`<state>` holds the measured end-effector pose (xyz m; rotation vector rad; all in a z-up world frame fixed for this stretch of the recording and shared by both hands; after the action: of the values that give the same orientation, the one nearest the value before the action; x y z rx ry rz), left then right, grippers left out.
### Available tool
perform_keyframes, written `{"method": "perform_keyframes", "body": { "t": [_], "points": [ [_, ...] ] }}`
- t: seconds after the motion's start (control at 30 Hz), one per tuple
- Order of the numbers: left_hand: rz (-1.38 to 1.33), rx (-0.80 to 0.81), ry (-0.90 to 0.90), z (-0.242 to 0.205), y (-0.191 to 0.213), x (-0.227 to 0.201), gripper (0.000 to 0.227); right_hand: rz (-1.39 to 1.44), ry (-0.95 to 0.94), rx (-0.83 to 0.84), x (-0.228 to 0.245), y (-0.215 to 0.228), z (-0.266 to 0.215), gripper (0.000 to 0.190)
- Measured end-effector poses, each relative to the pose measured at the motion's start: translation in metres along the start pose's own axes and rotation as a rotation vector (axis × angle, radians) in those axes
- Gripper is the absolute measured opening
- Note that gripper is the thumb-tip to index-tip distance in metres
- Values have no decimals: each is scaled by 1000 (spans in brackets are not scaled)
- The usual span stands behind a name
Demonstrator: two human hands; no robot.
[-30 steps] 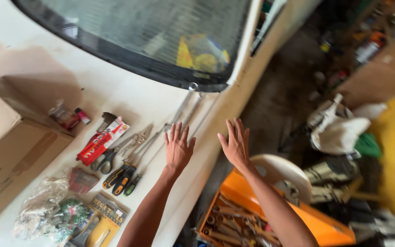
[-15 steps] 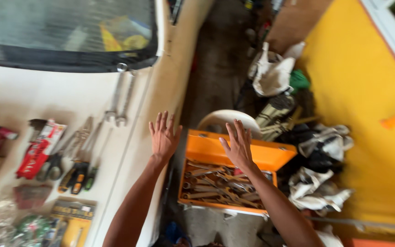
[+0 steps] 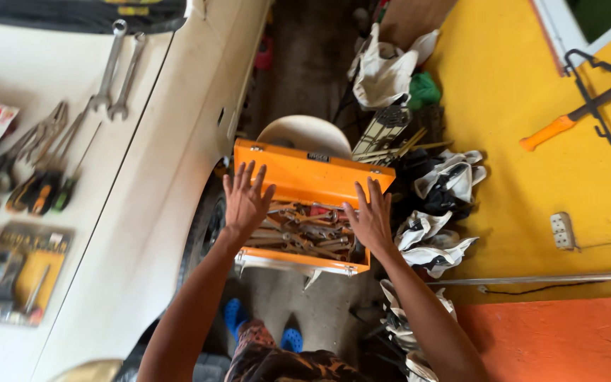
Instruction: The person repeatedly takes wrenches from an orange toolbox and places them on the hood of a white car. The person arranges the wrenches in a line on the car hood.
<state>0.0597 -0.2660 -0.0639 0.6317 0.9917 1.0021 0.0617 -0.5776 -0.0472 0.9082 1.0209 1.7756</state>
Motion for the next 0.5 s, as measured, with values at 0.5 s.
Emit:
{"method": "perform_keyframes", "body": {
  "t": [0.5],
  "points": [
    [-16,110,-25,-48,10,1,56,88,-39,51,-9,-40,-49,55]
  ]
}}
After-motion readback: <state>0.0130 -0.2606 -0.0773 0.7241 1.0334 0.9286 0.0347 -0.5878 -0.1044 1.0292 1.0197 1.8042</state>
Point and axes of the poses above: each hand's wrist, its own z-axis towards the middle knuckle, its own y-axis out of the back of the hand, x = y × z, the point moved 5 cm from there along z, towards the middle knuckle, and after that the axes turned 2 degrees about -y, right-handed, at the moved point
